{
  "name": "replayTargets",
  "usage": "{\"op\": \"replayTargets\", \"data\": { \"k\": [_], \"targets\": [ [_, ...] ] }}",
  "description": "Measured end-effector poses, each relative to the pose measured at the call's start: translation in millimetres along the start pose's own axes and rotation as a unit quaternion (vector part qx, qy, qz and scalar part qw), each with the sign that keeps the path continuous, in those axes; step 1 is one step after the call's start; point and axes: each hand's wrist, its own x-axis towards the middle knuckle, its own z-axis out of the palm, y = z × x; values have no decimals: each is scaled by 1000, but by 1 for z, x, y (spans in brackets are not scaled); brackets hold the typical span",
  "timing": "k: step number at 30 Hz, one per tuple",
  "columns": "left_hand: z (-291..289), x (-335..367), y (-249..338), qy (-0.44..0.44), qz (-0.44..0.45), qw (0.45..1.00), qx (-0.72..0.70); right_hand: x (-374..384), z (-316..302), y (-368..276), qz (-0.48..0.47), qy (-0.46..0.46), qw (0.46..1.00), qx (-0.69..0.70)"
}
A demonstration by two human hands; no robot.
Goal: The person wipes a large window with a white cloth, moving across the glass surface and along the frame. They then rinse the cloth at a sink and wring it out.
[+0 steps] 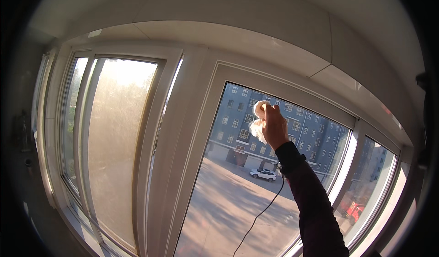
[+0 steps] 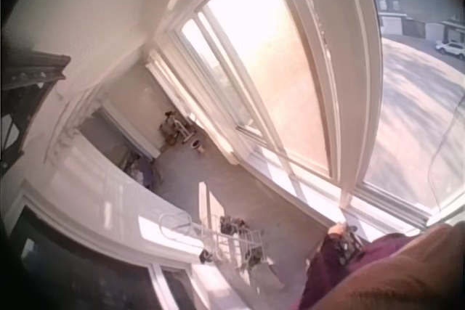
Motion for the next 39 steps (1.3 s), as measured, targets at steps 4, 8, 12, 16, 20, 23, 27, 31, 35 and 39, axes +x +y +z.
{"op": "replayTargets", "data": {
  "k": [4, 8, 12, 16, 20, 23, 27, 31, 35, 39],
  "targets": [
    [1, 3, -5, 7, 1, 1000, 3, -143, 20, -85, -88, -203, 972, 77],
    [3, 5, -12, 13, -3, 1000, 0, -225, 17, -122, -211, -348, 910, 85],
    [1, 5, -14, 15, -7, 1000, 1, -163, 15, -86, -167, -304, 929, 131],
    [2, 3, -13, 12, -13, 1000, 4, -25, 25, -33, -84, -147, 984, 57],
    [15, 1, -21, 13, -26, 999, 13, 68, 46, -18, -19, -15, 999, 48],
    [22, 3, -31, -21, -33, 999, -6, 90, 62, -26, 1, -11, 999, 40],
    [17, 0, -33, -28, -35, 999, -23, 75, 75, -48, 10, -36, 997, 74],
    [11, -9, -28, -14, -24, 1000, 4, -13, 95, -109, -25, -64, 995, 76],
    [42, 11, -50, 17, -28, 999, 20, -147, 92, -161, -42, -166, 975, 142],
    [100, 43, -86, 89, -45, 993, 55, -304, 89, -237, -85, -355, 908, 204]
  ]
}}
